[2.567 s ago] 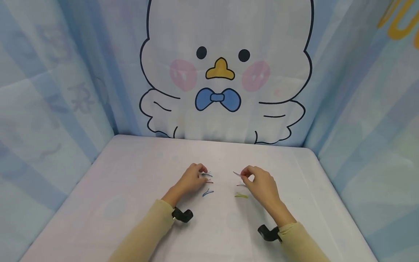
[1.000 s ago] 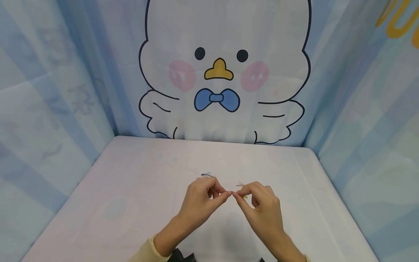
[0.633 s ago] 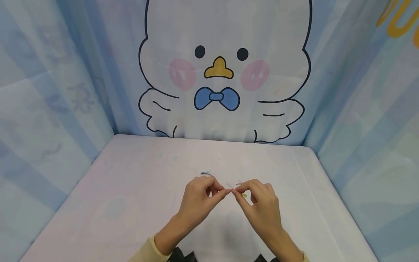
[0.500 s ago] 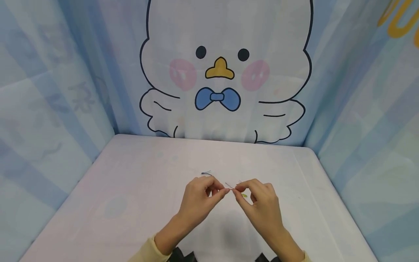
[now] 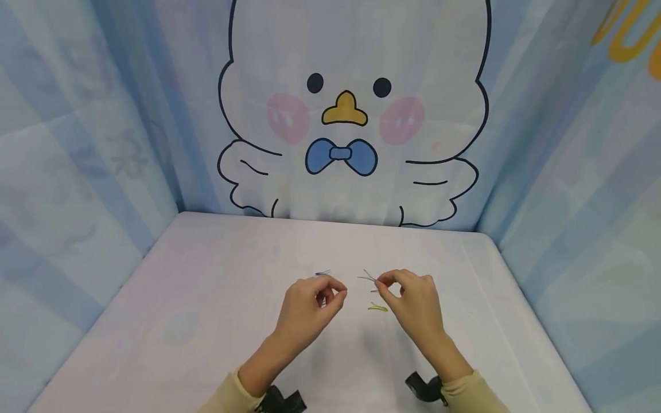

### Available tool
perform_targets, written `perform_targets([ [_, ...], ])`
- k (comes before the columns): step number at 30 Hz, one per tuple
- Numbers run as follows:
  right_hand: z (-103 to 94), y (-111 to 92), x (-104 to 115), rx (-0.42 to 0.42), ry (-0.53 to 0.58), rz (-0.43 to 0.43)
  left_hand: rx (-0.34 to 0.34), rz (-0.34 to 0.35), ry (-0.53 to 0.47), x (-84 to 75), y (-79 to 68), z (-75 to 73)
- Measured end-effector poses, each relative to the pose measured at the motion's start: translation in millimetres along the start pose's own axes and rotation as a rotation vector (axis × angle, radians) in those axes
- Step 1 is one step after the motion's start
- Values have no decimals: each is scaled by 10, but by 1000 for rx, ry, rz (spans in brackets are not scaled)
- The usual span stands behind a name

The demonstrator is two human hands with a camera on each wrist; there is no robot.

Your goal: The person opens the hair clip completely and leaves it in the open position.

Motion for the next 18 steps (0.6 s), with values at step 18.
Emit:
perform_targets([
  [18,678,308,-911,258,-131,345,-11,-56,-8,12,-15,36],
])
Point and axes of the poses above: each hand's wrist, its own y-axis towards the middle knuckle, its own z-axis out of the palm, x = y × z, the point moved 5 cm from there along y, towards the middle knuckle, and after that the axes turned 9 degrees about z, right-handed, at the moved point
